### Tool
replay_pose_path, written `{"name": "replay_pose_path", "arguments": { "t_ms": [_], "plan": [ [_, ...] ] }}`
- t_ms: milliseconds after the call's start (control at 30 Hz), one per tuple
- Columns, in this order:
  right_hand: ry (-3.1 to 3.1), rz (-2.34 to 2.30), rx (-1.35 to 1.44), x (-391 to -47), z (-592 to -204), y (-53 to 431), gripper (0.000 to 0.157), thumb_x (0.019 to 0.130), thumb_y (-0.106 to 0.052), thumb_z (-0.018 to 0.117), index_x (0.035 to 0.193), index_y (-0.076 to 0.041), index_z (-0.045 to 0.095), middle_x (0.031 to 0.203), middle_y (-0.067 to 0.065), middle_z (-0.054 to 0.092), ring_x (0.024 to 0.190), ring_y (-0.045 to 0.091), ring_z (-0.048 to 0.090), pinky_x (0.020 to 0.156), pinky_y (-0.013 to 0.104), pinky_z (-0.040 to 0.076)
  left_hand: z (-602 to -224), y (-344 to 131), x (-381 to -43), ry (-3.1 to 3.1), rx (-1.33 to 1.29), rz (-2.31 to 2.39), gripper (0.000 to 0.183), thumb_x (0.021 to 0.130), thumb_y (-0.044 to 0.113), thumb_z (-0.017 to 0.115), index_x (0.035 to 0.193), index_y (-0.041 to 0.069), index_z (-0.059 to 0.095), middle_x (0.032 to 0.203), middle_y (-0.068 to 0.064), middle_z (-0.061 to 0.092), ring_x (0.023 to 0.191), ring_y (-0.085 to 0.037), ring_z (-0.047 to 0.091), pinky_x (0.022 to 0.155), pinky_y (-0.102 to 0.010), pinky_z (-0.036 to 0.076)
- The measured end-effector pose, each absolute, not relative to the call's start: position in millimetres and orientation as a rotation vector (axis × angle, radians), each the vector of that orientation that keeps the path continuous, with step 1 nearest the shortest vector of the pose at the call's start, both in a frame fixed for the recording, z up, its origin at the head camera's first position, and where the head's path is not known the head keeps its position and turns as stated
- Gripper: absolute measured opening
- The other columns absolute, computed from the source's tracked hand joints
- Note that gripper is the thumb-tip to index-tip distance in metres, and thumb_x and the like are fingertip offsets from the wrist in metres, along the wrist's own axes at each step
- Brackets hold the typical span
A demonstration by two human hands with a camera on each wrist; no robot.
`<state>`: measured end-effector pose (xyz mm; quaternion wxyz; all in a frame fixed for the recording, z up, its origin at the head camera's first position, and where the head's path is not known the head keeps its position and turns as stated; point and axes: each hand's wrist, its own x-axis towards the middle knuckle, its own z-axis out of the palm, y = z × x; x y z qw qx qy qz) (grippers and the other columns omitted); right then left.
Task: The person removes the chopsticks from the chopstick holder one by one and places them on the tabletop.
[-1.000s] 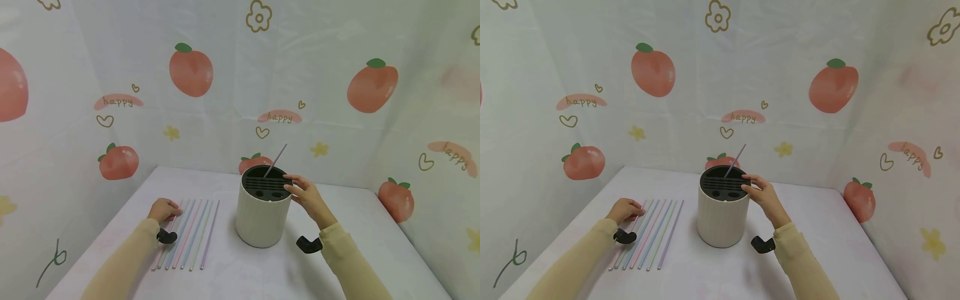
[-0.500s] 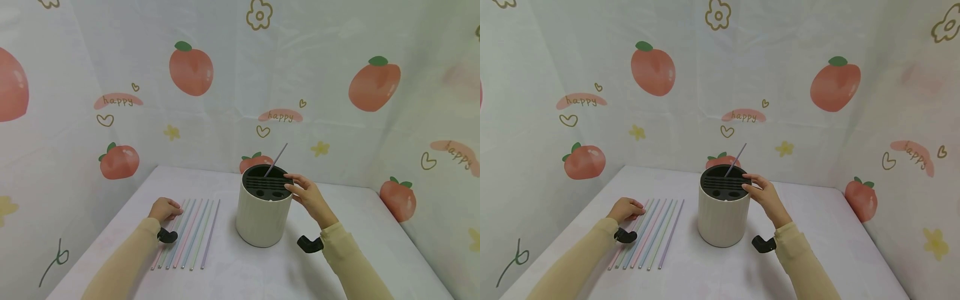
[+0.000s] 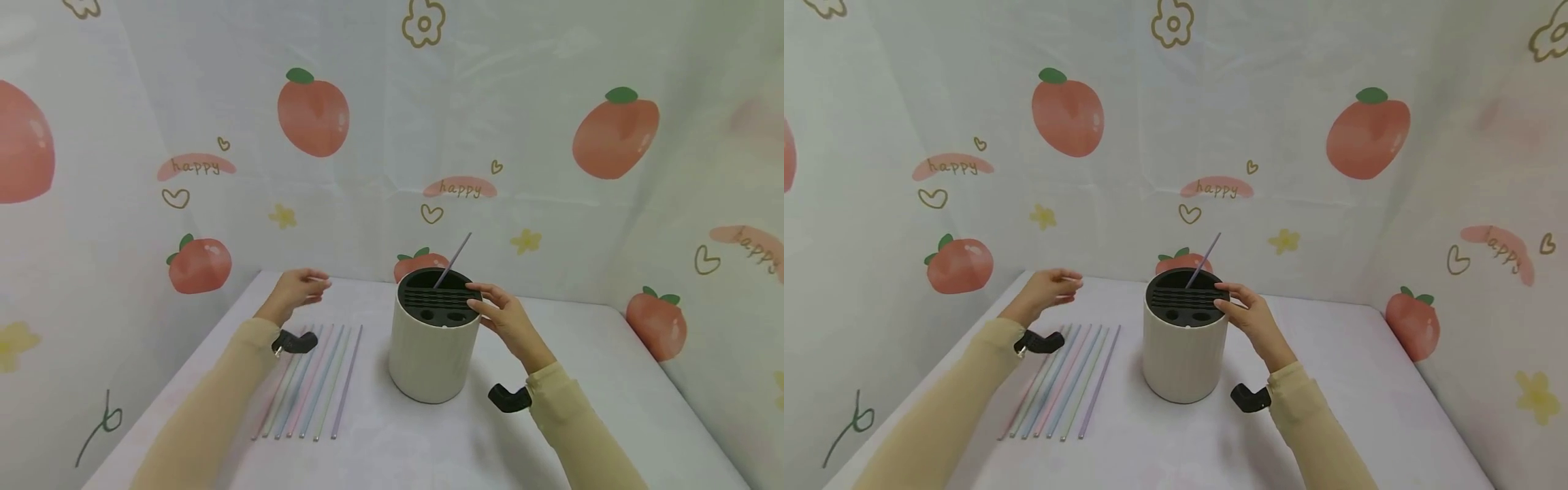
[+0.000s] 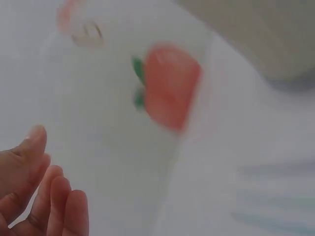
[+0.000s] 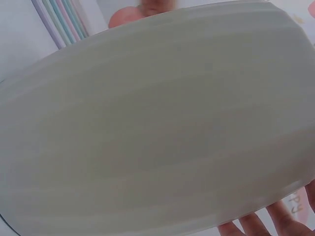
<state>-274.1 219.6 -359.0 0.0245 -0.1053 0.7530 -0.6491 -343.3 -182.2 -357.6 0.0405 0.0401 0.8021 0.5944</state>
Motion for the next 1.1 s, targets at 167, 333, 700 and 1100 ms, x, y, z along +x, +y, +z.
{"name": "replay_pose_path", "arguments": {
  "t_ms": [167,333,700,1100],
  "plan": [
    [2.294,-2.049,-0.339,-274,-357,220,0.053,0.096,-0.022,0.061,0.142,-0.001,0.043,0.150,0.015,0.034,0.118,0.008,0.049,0.113,0.052,0.032,-290,-115,-349,2.390,0.338,1.873,0.039,0.094,0.015,0.064,0.127,-0.004,0.056,0.112,-0.010,0.062,0.087,-0.013,0.060,0.094,-0.034,0.054],
    [2.276,-2.061,-0.347,-276,-357,217,0.053,0.096,-0.020,0.061,0.141,0.000,0.042,0.150,0.016,0.034,0.127,0.019,0.046,0.114,0.053,0.031,-254,-54,-353,2.326,0.415,1.845,0.035,0.092,0.011,0.066,0.124,-0.002,0.059,0.118,-0.015,0.062,0.092,-0.018,0.063,0.094,-0.037,0.054],
    [2.282,-2.062,-0.336,-276,-361,219,0.051,0.097,-0.019,0.060,0.141,-0.001,0.043,0.149,0.018,0.036,0.132,0.029,0.041,0.113,0.054,0.031,-253,14,-362,2.283,0.438,1.682,0.032,0.088,0.003,0.069,0.119,-0.005,0.063,0.121,-0.021,0.063,0.097,-0.028,0.065,0.096,-0.039,0.052],
    [2.288,-2.043,-0.325,-277,-361,220,0.051,0.097,-0.020,0.059,0.142,-0.002,0.042,0.152,0.018,0.031,0.140,0.035,0.030,0.114,0.056,0.028,-264,36,-358,2.390,0.474,1.514,0.032,0.085,-0.002,0.070,0.117,-0.005,0.066,0.116,-0.019,0.067,0.094,-0.022,0.066,0.090,-0.033,0.056]
  ]
}}
